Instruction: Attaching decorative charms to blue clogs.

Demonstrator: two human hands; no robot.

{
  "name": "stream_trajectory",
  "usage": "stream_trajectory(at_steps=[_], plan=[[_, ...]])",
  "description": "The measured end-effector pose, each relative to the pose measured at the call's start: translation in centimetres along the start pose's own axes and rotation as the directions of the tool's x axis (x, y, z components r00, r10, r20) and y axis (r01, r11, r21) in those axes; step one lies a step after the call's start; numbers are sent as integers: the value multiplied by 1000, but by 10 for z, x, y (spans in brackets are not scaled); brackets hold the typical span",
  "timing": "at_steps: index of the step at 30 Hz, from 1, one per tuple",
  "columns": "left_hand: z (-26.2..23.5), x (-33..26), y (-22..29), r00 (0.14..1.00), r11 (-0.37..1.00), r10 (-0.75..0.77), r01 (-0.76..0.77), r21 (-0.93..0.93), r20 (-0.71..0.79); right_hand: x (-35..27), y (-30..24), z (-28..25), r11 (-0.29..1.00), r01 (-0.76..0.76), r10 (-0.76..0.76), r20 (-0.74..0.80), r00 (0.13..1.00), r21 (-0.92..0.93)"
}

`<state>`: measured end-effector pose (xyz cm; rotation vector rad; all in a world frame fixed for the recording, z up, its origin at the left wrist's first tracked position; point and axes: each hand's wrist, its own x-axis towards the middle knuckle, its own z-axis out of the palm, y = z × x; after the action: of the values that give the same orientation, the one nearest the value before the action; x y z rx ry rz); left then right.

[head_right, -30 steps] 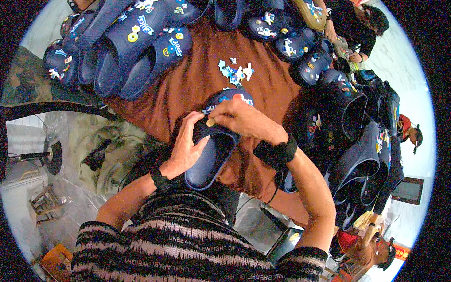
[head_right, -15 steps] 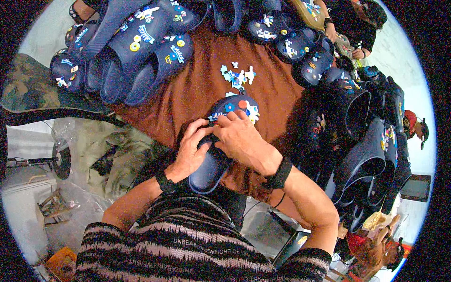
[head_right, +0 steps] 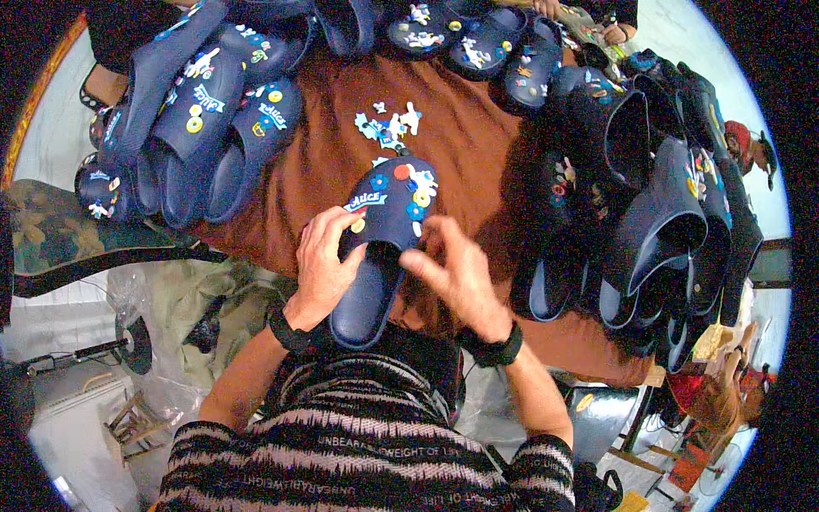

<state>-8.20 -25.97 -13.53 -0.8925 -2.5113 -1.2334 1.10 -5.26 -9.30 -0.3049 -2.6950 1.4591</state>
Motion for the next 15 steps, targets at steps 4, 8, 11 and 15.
stream_trajectory(at_steps=[4, 8, 11, 15], plan=[[-2, 5, 1, 999, 999, 33, -34, 28, 25, -22, -5, 28, 984, -102, 109, 40, 993, -148], [3, 4, -7, 996, 995, 90, -90, 45, 9, -27, -3, 52, 994, -109, 109, -15, 994, 12], [3, 3, -7, 995, 995, 102, -102, -16, 4, -28, -4, 52, 996, -89, 90, -31, 995, 32], [6, 4, -2, 1000, 996, -5, 4, -87, -10, -28, 1, 50, 995, -92, 93, -13, 996, 36]])
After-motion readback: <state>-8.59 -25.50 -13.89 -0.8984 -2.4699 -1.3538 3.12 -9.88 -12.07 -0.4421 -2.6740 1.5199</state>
